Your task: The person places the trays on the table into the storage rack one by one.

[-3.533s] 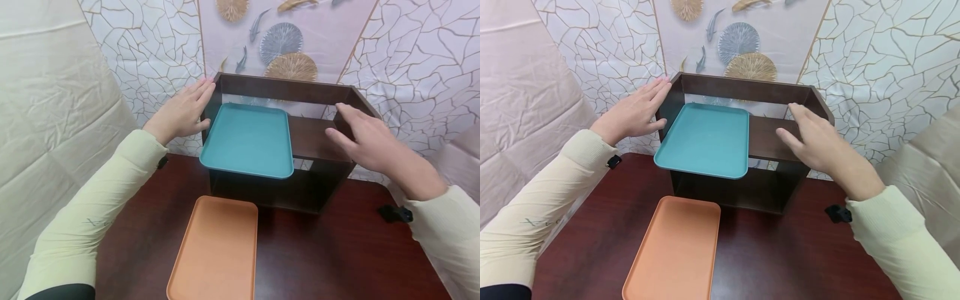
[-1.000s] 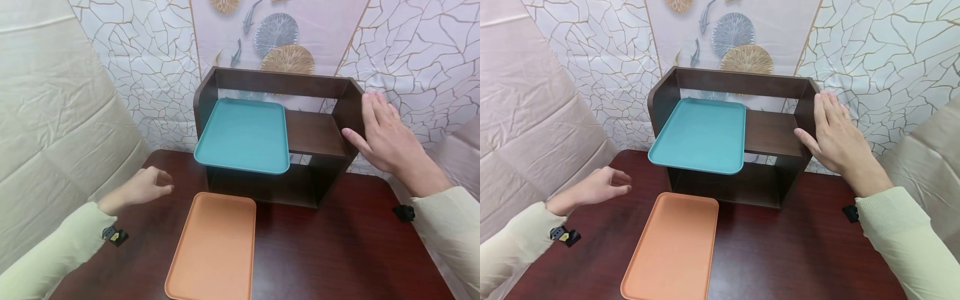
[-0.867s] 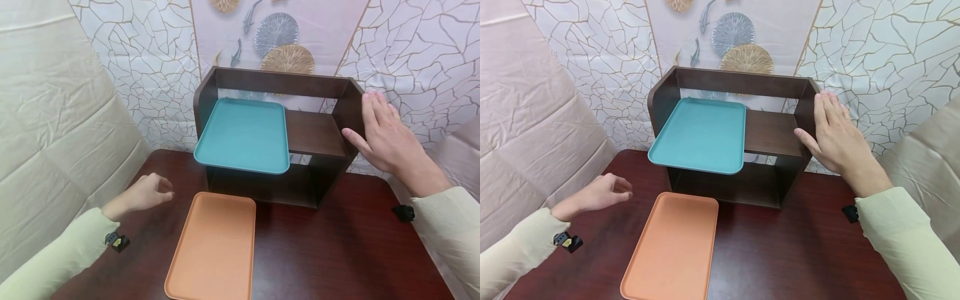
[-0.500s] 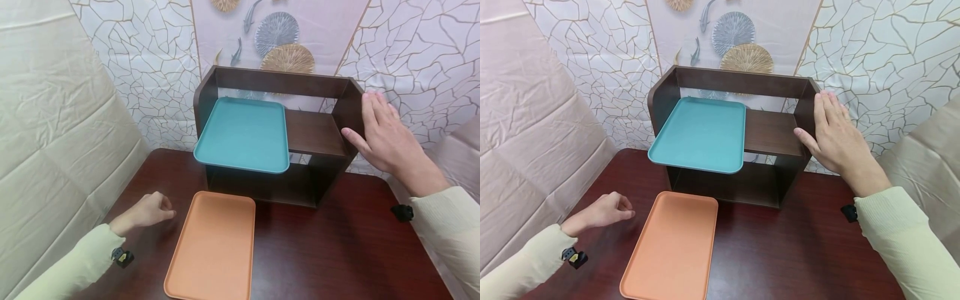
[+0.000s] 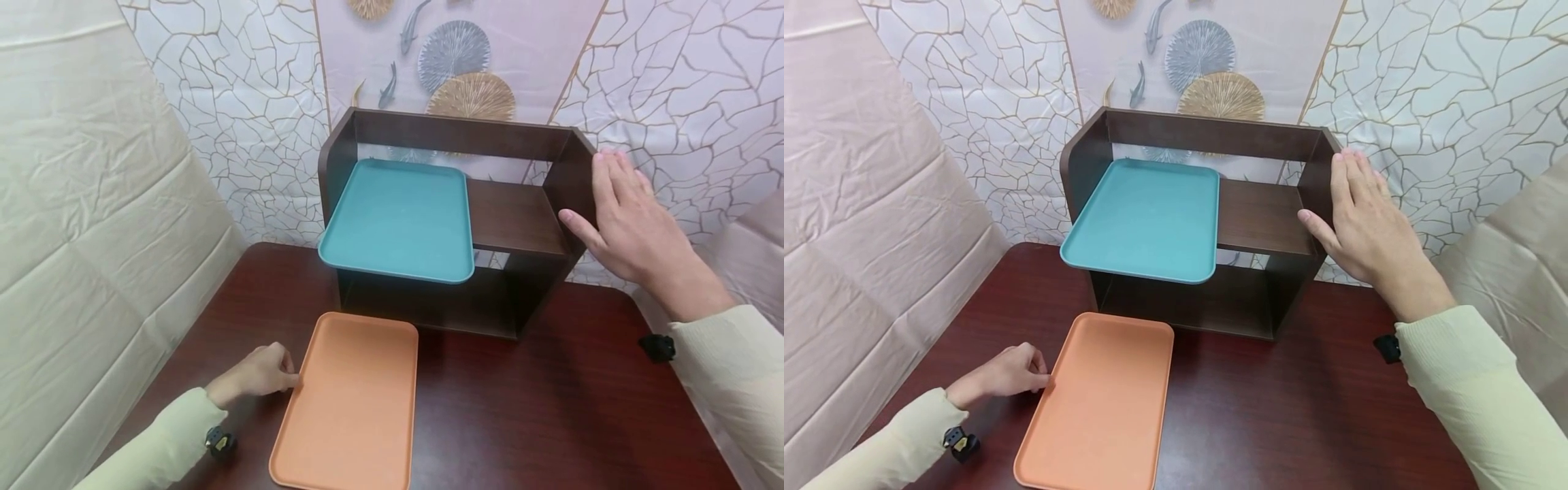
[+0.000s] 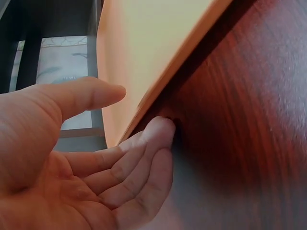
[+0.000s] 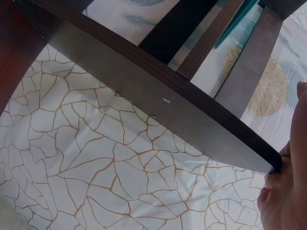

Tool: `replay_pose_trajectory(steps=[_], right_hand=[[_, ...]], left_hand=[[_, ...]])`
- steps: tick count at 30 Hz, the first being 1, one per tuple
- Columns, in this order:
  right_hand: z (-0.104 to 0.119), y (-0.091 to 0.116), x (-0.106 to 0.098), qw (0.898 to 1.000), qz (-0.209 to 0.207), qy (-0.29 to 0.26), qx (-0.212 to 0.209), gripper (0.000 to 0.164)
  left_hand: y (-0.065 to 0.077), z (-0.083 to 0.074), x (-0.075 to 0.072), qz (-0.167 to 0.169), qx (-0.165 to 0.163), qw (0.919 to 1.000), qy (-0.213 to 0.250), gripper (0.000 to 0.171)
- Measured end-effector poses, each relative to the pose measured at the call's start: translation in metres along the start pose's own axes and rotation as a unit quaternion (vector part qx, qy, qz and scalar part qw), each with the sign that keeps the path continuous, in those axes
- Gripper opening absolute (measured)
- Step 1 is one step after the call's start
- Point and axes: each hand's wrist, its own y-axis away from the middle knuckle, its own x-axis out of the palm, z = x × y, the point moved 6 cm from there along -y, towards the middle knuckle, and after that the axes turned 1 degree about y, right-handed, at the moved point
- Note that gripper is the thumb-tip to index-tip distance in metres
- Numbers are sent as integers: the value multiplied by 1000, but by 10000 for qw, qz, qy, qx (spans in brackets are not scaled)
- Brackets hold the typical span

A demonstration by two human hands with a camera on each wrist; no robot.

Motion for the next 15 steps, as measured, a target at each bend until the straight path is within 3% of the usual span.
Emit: replay_pose_trajectory(steps=[9, 15], right_hand=[[2, 1, 2, 10000, 13, -6, 12, 85], [1, 1, 0, 10000, -41, -9, 35, 85]], left_hand=[[-3, 0, 15, -10, 124, 9998, 160, 33], [-4, -1, 14, -112, 155, 9996, 190, 31]])
